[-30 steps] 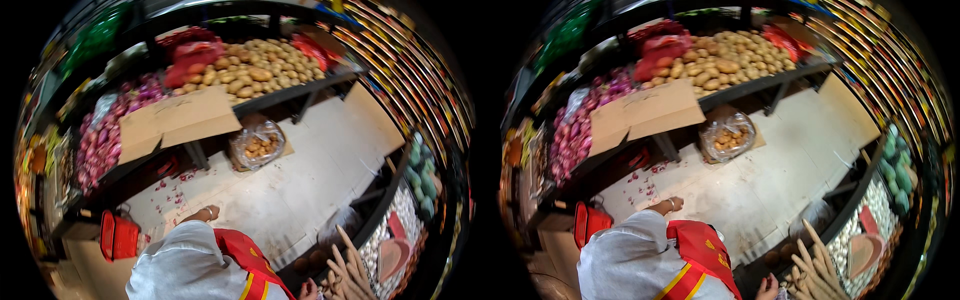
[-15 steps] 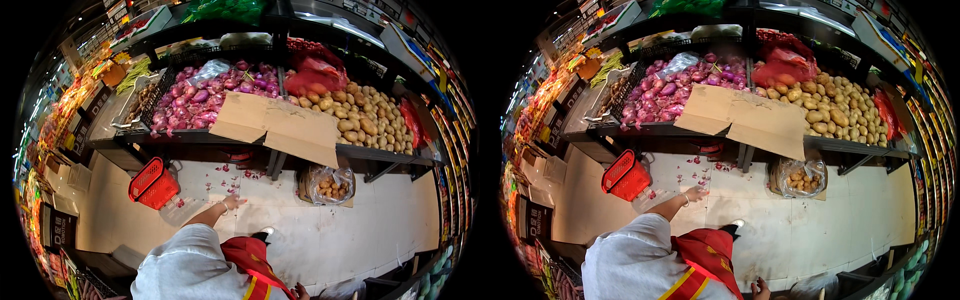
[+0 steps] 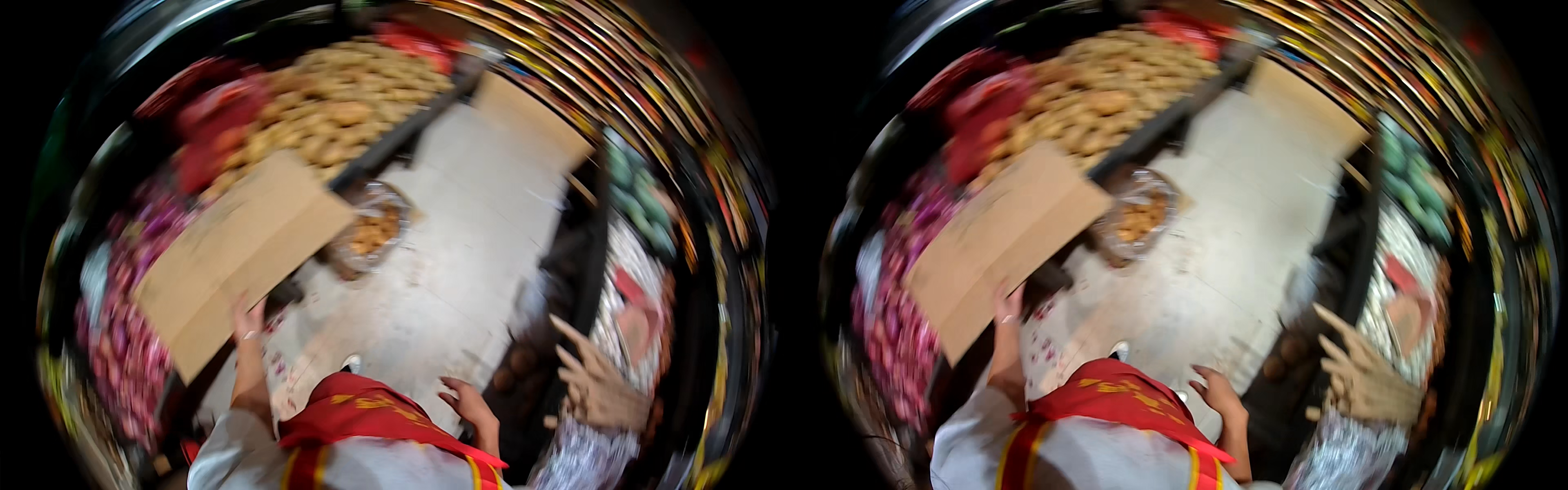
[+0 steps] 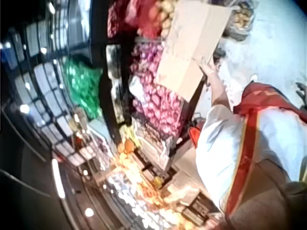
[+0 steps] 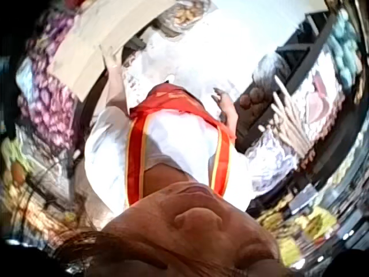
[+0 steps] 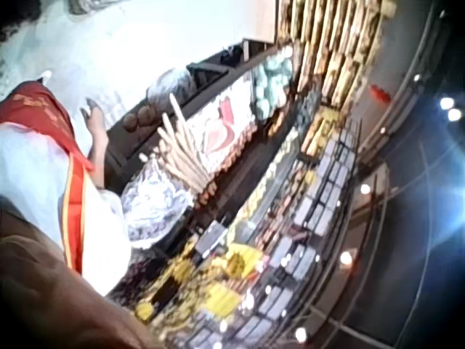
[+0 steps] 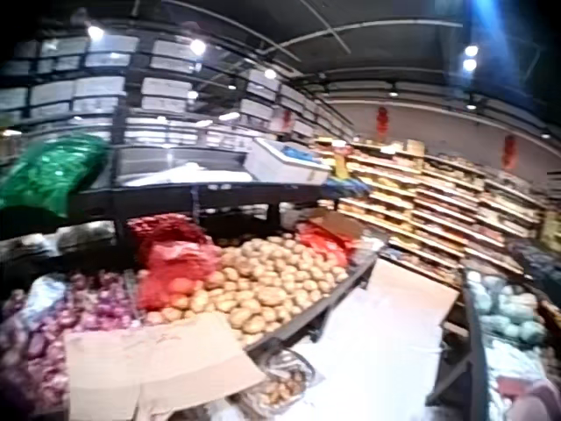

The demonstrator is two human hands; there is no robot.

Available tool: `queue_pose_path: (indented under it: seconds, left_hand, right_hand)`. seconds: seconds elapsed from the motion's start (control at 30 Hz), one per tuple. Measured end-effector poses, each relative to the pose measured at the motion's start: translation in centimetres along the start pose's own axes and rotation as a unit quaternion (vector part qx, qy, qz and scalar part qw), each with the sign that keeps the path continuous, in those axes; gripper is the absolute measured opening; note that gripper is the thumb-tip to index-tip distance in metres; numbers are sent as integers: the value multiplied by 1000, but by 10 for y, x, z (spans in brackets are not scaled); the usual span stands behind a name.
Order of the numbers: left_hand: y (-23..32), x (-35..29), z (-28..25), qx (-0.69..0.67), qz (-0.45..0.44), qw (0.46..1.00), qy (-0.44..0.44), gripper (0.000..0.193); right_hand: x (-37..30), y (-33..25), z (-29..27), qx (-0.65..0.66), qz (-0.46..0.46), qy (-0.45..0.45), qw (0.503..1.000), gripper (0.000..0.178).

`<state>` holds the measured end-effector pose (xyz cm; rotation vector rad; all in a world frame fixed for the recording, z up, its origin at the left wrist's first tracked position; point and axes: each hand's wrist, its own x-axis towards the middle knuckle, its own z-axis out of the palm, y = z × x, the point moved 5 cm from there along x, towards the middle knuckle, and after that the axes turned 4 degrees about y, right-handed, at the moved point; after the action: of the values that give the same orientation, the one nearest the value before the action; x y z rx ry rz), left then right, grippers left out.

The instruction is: The person arranges long root vegetables on a supermarket shelf, aligning them vertically. They then move to a different section to unpack a large plastic bag of purple sweet potatoes and spread them into a black crate. Finally, the person picks up a dark cloth and wipes the surface of a metal display counter.

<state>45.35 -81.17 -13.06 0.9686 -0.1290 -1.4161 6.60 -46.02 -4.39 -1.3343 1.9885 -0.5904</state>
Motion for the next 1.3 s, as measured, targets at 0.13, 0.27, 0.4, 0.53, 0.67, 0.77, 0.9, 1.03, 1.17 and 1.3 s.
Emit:
queue_pose_path:
  seconds: [0.13, 0.27, 0.4, 0.53, 0.67, 0.77, 0.9, 1.03, 1.17, 1.3]
  left_hand:
    - [34, 3, 15, 177, 151, 966, -117, 70]
    - [78, -17, 67, 277, 178, 938, -112, 64]
    - [106, -4, 85, 168, 182, 956, -156, 63]
    - [106, 49, 68, 141, 167, 968, -121, 67]
    - [75, 42, 84, 204, 192, 957, -74, 66]
    - [28, 91, 50, 153, 19, 988, -28, 50]
    - [-27, 64, 26, -4, -39, 999, 12, 46]
    - [-91, -41, 67, 200, -57, 977, -49, 29]
    - [-99, -167, 186, 336, 120, 885, -299, 44]
    - [-75, -322, 286, 249, 224, 823, -458, 67]
  right_hand:
    - [-3, -17, 8, -2, 52, 1, 999, 39]
    - [-18, -9, 14, -8, 123, -3, 992, 39]
    - [-21, -3, 25, 3, 145, -1, 989, 40]
    - [-27, -7, 25, 7, 141, 17, 990, 40]
    - [-41, 6, 21, 15, 129, 28, 991, 40]
    - [-66, 37, 29, 36, 97, 85, 991, 41]
    - [-104, 70, 15, 48, 148, 96, 983, 42]
    - [-135, 100, 6, 66, 211, 52, 974, 43]
    - [-137, 121, -5, 80, 181, 47, 979, 44]
    - [-145, 141, -27, 55, 143, 106, 982, 41]
